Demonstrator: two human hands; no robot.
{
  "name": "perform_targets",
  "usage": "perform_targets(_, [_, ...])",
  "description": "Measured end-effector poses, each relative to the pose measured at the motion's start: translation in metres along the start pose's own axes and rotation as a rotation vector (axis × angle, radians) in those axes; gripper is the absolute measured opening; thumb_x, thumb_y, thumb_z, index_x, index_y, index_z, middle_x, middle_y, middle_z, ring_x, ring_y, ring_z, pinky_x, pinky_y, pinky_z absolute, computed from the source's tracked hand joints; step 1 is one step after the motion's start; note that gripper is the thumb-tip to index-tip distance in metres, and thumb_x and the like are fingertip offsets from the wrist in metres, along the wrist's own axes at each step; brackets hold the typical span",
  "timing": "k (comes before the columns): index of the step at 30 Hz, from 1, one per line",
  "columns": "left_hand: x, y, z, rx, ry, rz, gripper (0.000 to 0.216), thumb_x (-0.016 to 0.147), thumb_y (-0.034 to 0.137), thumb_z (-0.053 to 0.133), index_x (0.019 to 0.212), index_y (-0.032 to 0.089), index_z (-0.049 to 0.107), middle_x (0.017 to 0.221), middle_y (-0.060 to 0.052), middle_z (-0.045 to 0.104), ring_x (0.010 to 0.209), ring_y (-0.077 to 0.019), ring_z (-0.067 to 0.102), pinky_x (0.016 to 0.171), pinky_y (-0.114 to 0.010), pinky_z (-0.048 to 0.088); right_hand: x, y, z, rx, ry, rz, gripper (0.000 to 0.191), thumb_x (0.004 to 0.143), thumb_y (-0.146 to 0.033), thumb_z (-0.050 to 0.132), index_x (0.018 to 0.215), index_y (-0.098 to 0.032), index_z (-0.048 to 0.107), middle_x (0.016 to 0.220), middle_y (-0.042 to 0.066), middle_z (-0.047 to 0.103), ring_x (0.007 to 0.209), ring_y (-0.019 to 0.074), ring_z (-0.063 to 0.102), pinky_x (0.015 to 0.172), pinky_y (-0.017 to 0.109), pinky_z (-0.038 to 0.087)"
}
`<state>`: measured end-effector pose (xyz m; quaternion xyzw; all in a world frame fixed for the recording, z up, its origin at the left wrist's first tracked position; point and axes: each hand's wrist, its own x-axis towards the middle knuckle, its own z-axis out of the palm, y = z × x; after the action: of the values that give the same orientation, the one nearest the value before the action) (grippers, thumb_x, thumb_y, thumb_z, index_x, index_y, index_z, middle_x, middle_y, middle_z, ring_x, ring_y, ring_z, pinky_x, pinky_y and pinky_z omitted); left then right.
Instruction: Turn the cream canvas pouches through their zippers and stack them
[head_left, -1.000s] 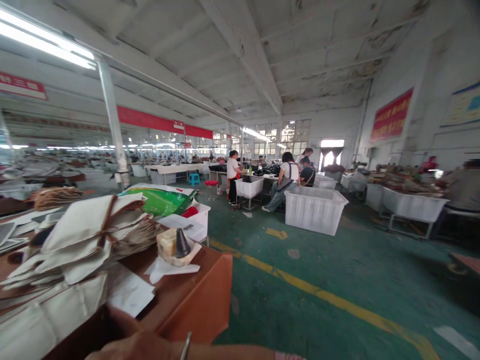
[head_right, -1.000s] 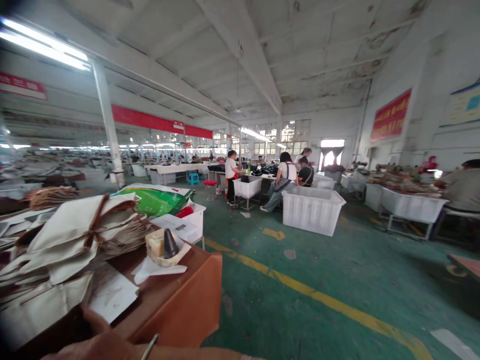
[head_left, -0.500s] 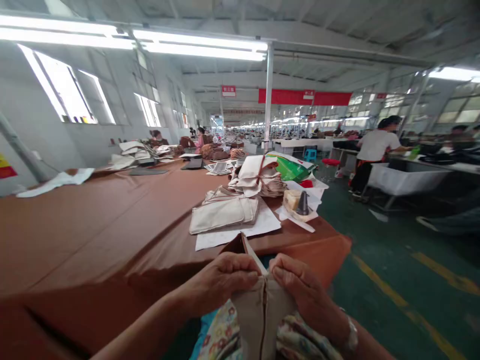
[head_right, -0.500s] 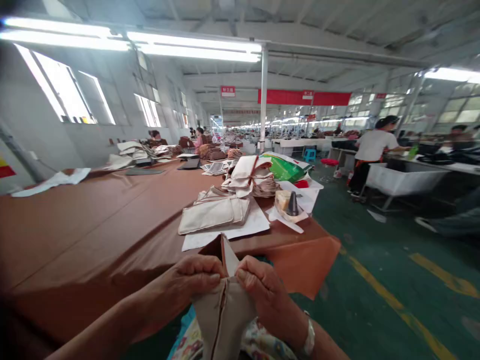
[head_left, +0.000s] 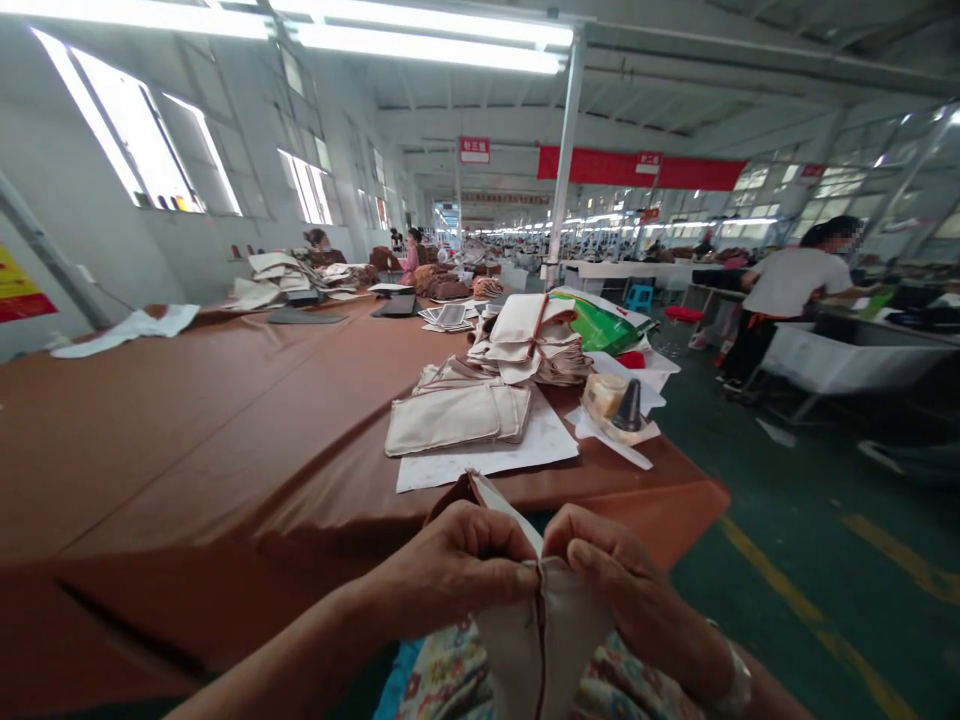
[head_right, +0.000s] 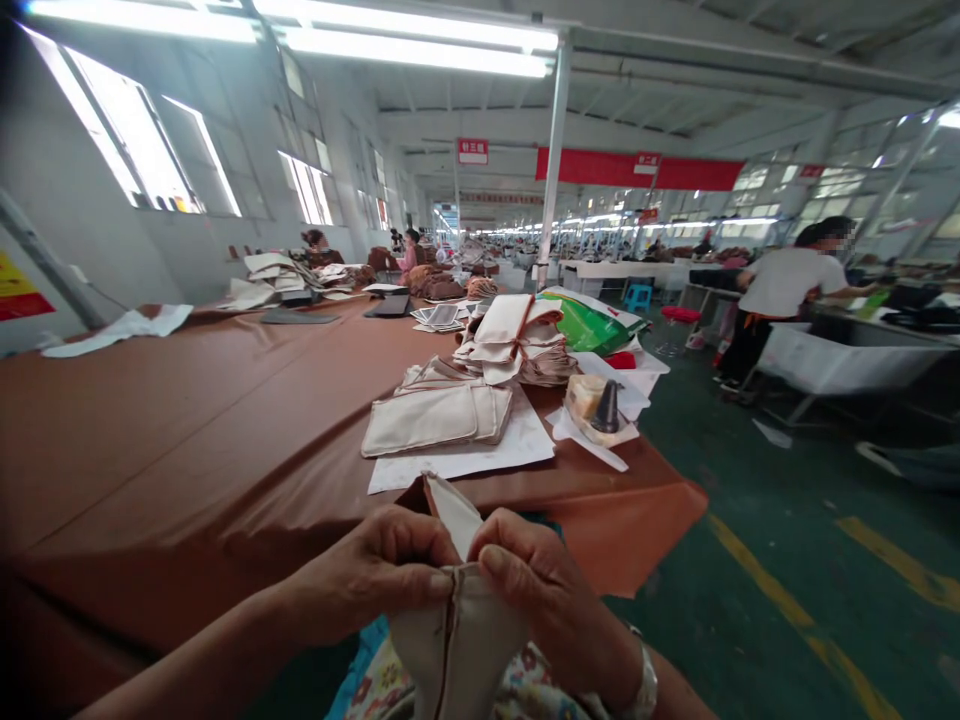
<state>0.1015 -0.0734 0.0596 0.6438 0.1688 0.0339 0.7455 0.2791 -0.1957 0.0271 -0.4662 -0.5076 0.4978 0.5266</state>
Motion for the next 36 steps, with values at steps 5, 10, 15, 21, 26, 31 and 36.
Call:
perform_targets(5, [0.015,0.005,-0.006,0.212,0.133,0.006,0.014,0.077,0.023,0.061,0.082,0.011,0.066,0.066,0.002,0.052,0.057,-0.0092,0.04,0.05,-0.02,0.027,0.024,-0.003,-0.004,-0.167,0.025,0.023,0.032,0.078,-0.046,0.072,0.082,-0.019,0.055,0.068,-0.003,0.045,0.059,0.0111,0.033,0.05,0.024,0.023])
perform_targets(10, [0.027,0.002,-0.012,0.368,0.285,0.023,0.011,0.072,0.017,0.053,0.072,0.012,0.062,0.063,0.002,0.047,0.059,-0.0103,0.038,0.05,-0.022,0.024,0.045,0.001,-0.01,-0.269,0.092,0.078,0.017,0.082,-0.029,0.063,0.073,-0.016,0.055,0.064,-0.003,0.048,0.059,0.0103,0.038,0.05,0.022,0.027])
perform_targets(15, [0.043,-0.002,-0.028,0.203,0.288,-0.015,0.012,0.072,0.022,0.054,0.072,0.012,0.061,0.061,0.002,0.049,0.055,-0.01,0.038,0.049,-0.022,0.026,0.061,0.007,-0.02,-0.112,0.107,0.146,0.017,0.081,-0.027,0.061,0.073,-0.014,0.054,0.061,-0.004,0.047,0.056,0.0088,0.035,0.049,0.021,0.026])
perform_targets(21, [0.062,0.002,-0.042,0.239,0.273,-0.082,0.015,0.072,0.025,0.06,0.072,0.011,0.062,0.061,0.003,0.048,0.055,-0.0094,0.035,0.048,-0.022,0.024,0.077,0.021,-0.029,-0.023,0.149,0.169,0.016,0.078,-0.028,0.064,0.076,-0.013,0.059,0.062,-0.003,0.052,0.055,0.0094,0.038,0.049,0.021,0.029])
perform_targets(26, [0.073,-0.005,-0.051,0.215,0.244,-0.188,0.015,0.075,0.026,0.059,0.068,0.013,0.059,0.057,0.005,0.042,0.052,-0.0082,0.029,0.045,-0.022,0.019,0.084,0.039,-0.035,-0.063,0.157,0.121,0.01,0.082,-0.024,0.062,0.079,-0.014,0.062,0.065,-0.002,0.054,0.057,0.0103,0.041,0.05,0.021,0.032])
perform_targets(31, [0.081,-0.016,-0.057,-0.03,0.166,-0.198,0.01,0.069,0.022,0.061,0.07,0.012,0.062,0.058,0.004,0.046,0.049,-0.007,0.03,0.046,-0.021,0.02,0.085,0.046,-0.053,-0.385,0.03,-0.336,0.01,0.089,-0.014,0.056,0.089,-0.018,0.065,0.072,-0.001,0.05,0.066,0.0118,0.047,0.06,0.024,0.034])
perform_targets(36, [0.088,-0.022,-0.059,-0.332,0.196,-0.176,0.025,0.074,0.034,0.068,0.07,0.01,0.064,0.059,0.001,0.051,0.048,-0.0081,0.036,0.046,-0.021,0.025,0.09,0.047,-0.072,-0.605,-0.099,-0.545,0.02,0.09,-0.007,0.048,0.099,-0.02,0.061,0.074,0.0,0.047,0.063,0.0126,0.043,0.058,0.027,0.028])
